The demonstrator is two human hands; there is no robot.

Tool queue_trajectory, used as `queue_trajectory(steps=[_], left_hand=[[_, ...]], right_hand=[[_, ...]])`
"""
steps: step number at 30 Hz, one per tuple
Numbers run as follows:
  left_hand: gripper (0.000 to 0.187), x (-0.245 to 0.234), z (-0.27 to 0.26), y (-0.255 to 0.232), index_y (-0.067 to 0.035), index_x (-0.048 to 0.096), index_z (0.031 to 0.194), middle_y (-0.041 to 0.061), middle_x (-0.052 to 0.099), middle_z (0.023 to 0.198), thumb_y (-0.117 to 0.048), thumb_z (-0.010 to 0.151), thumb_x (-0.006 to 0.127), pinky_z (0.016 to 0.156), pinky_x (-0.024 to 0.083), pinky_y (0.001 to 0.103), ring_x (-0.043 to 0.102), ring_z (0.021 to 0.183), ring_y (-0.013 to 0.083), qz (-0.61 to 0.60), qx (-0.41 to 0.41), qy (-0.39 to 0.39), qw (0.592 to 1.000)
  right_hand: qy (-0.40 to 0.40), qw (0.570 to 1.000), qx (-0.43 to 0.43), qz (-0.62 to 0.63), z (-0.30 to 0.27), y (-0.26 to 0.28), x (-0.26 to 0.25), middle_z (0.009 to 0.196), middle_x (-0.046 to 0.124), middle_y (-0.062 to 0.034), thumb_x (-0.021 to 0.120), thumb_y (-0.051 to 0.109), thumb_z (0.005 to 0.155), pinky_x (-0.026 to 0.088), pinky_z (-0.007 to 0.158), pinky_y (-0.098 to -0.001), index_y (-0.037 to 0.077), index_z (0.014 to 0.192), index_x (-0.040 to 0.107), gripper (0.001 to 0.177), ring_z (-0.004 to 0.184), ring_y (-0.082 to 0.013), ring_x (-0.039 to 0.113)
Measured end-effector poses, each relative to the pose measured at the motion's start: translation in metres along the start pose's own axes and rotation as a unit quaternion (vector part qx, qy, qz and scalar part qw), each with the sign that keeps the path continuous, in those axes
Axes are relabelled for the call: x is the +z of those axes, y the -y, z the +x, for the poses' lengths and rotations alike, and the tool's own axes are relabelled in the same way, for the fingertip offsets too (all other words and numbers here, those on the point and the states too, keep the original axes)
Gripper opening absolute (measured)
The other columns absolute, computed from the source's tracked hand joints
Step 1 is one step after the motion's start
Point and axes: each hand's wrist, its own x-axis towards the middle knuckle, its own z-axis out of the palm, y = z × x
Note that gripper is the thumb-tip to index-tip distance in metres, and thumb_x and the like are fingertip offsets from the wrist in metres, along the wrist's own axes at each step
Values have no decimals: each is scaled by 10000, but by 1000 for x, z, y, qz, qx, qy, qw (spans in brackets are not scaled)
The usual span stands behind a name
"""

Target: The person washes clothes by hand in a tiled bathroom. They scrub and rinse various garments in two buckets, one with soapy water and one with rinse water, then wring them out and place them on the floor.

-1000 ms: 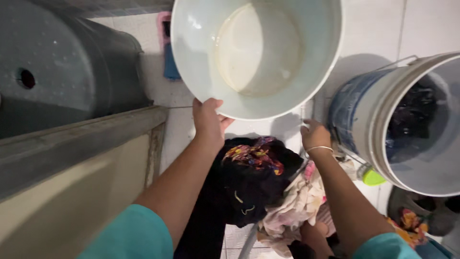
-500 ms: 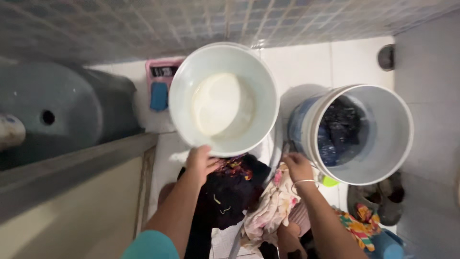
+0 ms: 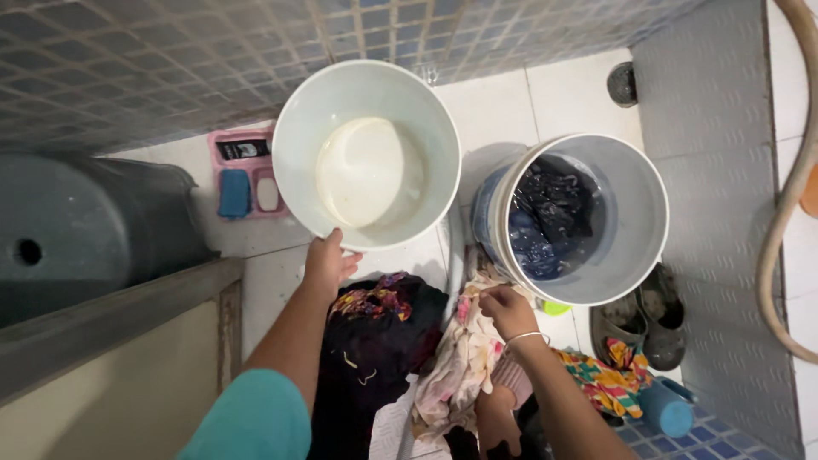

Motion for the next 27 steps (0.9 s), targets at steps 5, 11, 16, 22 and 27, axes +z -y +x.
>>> queue_trajectory(steps=[5, 11, 16, 22, 27], left_hand=[[662, 15, -29, -20, -43, 307, 1509, 180, 504, 1460, -356, 963, 510, 904, 570, 589, 688, 1118, 416, 75, -37, -44, 995], [688, -12, -93, -48, -66, 297, 1492, 169, 573, 1280, -373, 958, 606, 774, 516, 483, 670, 998, 305, 125, 33, -110, 986], [460, -37, -181, -115, -34, 592, 1282, 91, 680, 1069, -255, 880, 631, 782, 527, 388, 702, 938, 234, 62, 136, 6, 989], [367, -37, -332, -237, -86, 611, 1231, 87, 719, 1070, -300, 933, 592, 831, 517, 390, 711, 963, 232, -47, 173, 87, 980], [345, -26, -440, -306, -84, 628, 1205, 90, 736, 1068, -314, 949, 601, 826, 534, 356, 708, 957, 206, -67, 245, 115, 960]], right_hand=[[-2, 999, -6, 32, -11, 11, -11, 805, 749, -76, 685, 240, 901, 525, 596, -274, 4, 1019, 737, 269, 698, -142, 685], [-11, 999, 20, 33, -37, 80, -30, 847, 735, -79, 672, 226, 931, 507, 642, -289, 0, 1040, 727, 257, 752, -153, 673], [-40, 994, -72, 74, -82, 202, -65, 892, 759, -71, 677, 178, 914, 530, 681, -274, 13, 1051, 728, 220, 808, -149, 699], [-139, 945, -295, 32, -172, 440, -114, 894, 770, -69, 693, 182, 944, 526, 726, -266, 12, 1055, 748, 211, 809, -128, 702], [-201, 801, -565, 13, -281, 628, -137, 1014, 721, -95, 737, 199, 1001, 556, 788, -303, -5, 1147, 648, 266, 886, -167, 680]])
